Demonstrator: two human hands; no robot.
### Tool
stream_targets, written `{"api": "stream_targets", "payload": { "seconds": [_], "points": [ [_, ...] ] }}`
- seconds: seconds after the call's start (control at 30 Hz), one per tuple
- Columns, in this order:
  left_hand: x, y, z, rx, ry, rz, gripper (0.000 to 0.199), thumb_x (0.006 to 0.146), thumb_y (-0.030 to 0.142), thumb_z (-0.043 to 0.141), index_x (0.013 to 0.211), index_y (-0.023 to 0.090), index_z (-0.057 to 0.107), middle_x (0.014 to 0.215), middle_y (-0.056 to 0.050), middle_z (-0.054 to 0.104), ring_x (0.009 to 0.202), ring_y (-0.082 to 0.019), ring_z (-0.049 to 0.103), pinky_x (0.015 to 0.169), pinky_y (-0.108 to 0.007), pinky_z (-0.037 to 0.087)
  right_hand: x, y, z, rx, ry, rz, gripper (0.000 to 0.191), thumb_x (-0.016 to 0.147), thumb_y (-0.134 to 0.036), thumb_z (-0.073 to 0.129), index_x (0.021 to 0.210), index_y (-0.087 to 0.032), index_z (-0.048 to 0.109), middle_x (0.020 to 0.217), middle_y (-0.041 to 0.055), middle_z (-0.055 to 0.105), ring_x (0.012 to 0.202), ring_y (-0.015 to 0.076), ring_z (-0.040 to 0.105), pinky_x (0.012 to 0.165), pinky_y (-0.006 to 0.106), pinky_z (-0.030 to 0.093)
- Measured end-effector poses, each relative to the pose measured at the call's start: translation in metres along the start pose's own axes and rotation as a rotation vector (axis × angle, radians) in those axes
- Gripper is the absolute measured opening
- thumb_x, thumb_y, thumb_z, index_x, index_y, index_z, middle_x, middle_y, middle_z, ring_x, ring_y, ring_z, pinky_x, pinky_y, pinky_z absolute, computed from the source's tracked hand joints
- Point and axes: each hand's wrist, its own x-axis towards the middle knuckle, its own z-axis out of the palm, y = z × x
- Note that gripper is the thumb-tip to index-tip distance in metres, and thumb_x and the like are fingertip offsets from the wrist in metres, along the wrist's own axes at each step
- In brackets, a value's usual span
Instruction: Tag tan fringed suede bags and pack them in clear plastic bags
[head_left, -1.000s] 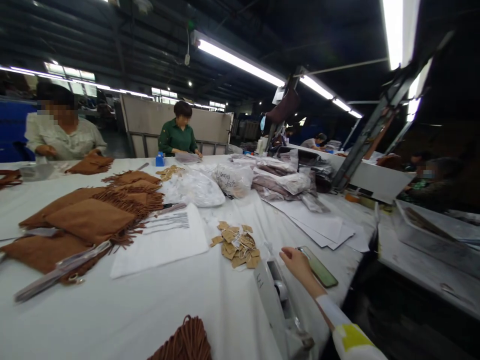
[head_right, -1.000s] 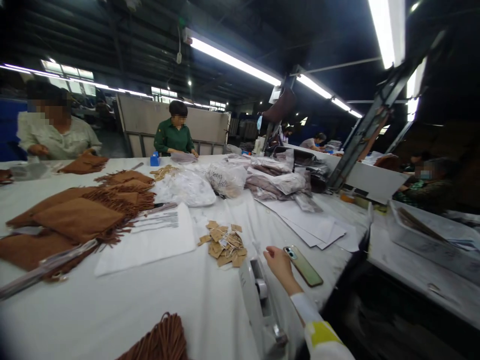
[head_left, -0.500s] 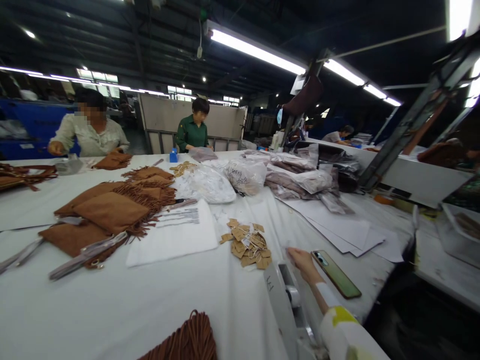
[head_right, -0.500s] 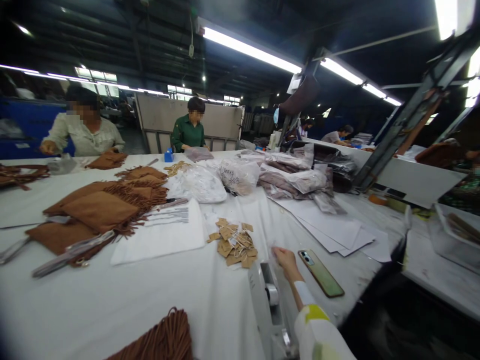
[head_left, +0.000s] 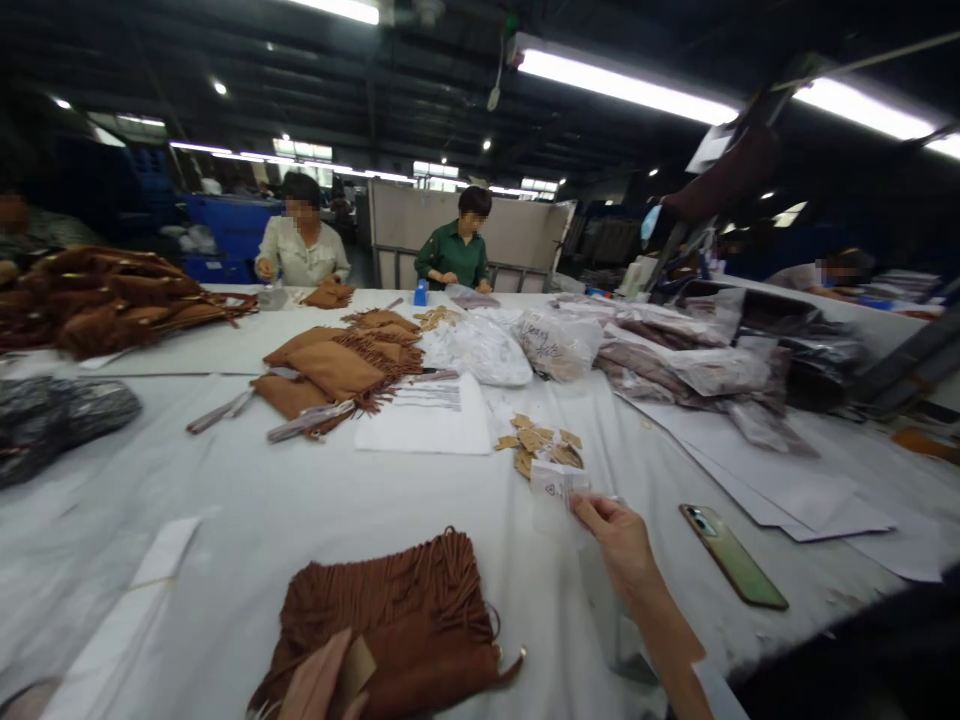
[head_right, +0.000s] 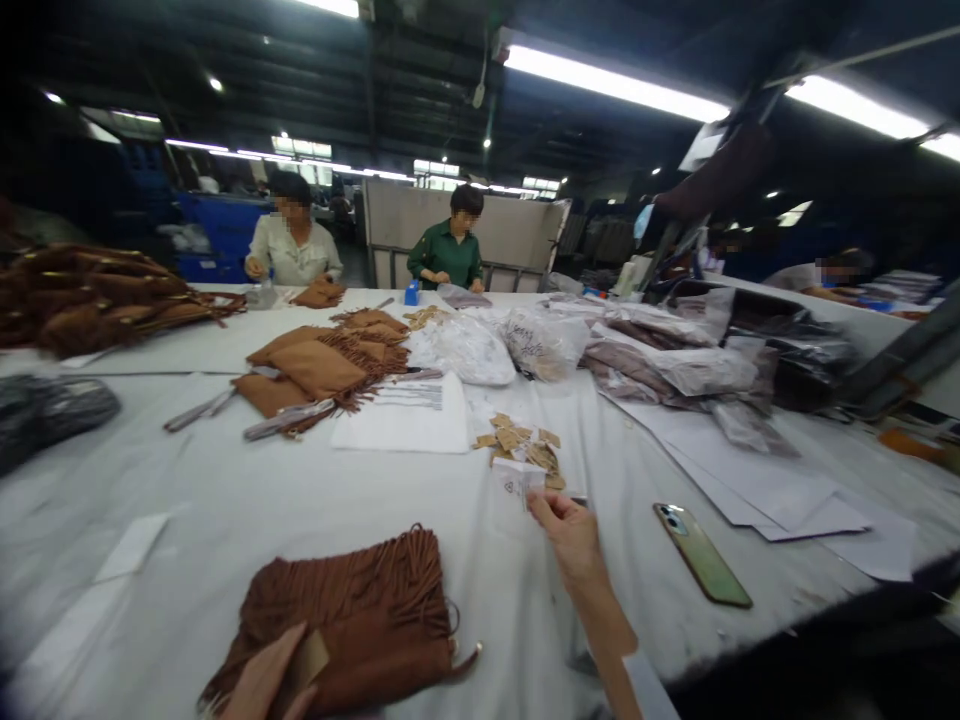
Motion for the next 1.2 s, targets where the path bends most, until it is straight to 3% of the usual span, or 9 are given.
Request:
{"api": "stream_targets", "payload": {
  "seconds": [0.17,0.27,0.43,0.53,0.67,0.77,0.93,1.07,1.2],
  "points": [
    [0.002,0.011,-0.011,-0.101,-0.151,-0.258,0.043,0.088,0.030,0.051,0.129,0.018,0.051,0.113,-0.012,0.061,0.105,-0.023,0.057,0.090,-0.040,0.051,-0.069,0.020,0.073,-0.279,-0.117,-0.094,0.042,0.066,-0.057,0.067,0.075,-0.016,0.071,0.073,0.0066,0.072,0.068,0.0219,0.063,0.066,0.032,0.051],
    [0.007,0.016,-0.015,-0.155,-0.148,-0.325,0.046,0.089,0.029,0.048,0.133,0.016,0.047,0.113,-0.014,0.059,0.105,-0.025,0.055,0.091,-0.044,0.049,-0.104,0.033,0.107,-0.385,-0.152,-0.183,0.041,0.075,-0.056,0.060,0.081,-0.018,0.072,0.079,0.0076,0.073,0.070,0.0228,0.065,0.070,0.033,0.052],
    [0.002,0.017,-0.019,-0.281,0.026,-0.329,0.047,0.089,0.030,0.049,0.135,0.019,0.043,0.124,-0.014,0.055,0.117,-0.026,0.050,0.099,-0.046,0.043,-0.135,0.034,0.146,-0.377,-0.111,-0.658,0.023,0.088,-0.034,0.053,0.096,-0.020,0.070,0.094,0.0090,0.072,0.090,0.0238,0.066,0.085,0.038,0.051],
    [0.000,0.014,-0.018,-0.390,0.200,-0.440,0.044,0.090,0.030,0.048,0.133,0.020,0.042,0.127,-0.013,0.055,0.119,-0.024,0.050,0.100,-0.043,0.043,-0.143,0.039,0.164,-0.376,-0.292,-1.024,0.022,0.089,-0.016,0.050,0.100,-0.023,0.068,0.103,0.0069,0.071,0.106,0.0241,0.061,0.092,0.044,0.046],
    [0.003,0.007,-0.021,-0.526,0.356,-0.592,0.041,0.091,0.033,0.047,0.130,0.019,0.043,0.128,-0.013,0.054,0.119,-0.022,0.052,0.100,-0.039,0.044,-0.154,0.056,0.184,-0.420,-0.677,-1.243,0.028,0.092,-0.010,0.043,0.099,-0.023,0.066,0.113,0.0071,0.068,0.117,0.0218,0.054,0.094,0.045,0.045],
    [0.009,0.000,-0.032,-0.511,0.370,-0.541,0.038,0.090,0.033,0.049,0.126,0.019,0.048,0.124,-0.012,0.056,0.117,-0.022,0.053,0.100,-0.039,0.045,-0.156,0.063,0.196,-0.448,-0.909,-1.271,0.024,0.095,-0.016,0.043,0.099,-0.023,0.065,0.118,0.0068,0.065,0.122,0.0205,0.050,0.097,0.045,0.043],
    [0.020,-0.009,-0.053,-0.436,0.217,-0.312,0.034,0.089,0.027,0.050,0.122,0.021,0.053,0.123,-0.012,0.056,0.119,-0.023,0.051,0.100,-0.042,0.045,-0.147,0.050,0.206,-0.503,-1.044,-1.293,0.018,0.091,-0.017,0.053,0.102,-0.024,0.065,0.130,0.0066,0.057,0.131,0.0215,0.038,0.102,0.049,0.038],
    [0.023,-0.014,-0.051,-0.378,-0.006,-0.185,0.034,0.088,0.025,0.052,0.121,0.021,0.056,0.124,-0.012,0.057,0.118,-0.023,0.051,0.100,-0.043,0.046,-0.144,0.047,0.205,-0.587,-1.069,-1.252,0.028,0.087,-0.016,0.059,0.111,-0.029,0.063,0.137,0.0067,0.050,0.135,0.0225,0.032,0.104,0.051,0.034],
    [0.018,-0.018,-0.036,-0.259,-0.167,-0.069,0.037,0.089,0.023,0.047,0.126,0.021,0.054,0.125,-0.012,0.057,0.118,-0.023,0.051,0.100,-0.045,0.045,-0.144,0.062,0.191,-0.596,-0.930,-1.209,0.043,0.081,-0.001,0.050,0.112,-0.029,0.063,0.134,0.0076,0.053,0.130,0.0243,0.038,0.102,0.053,0.035]
  ]
}}
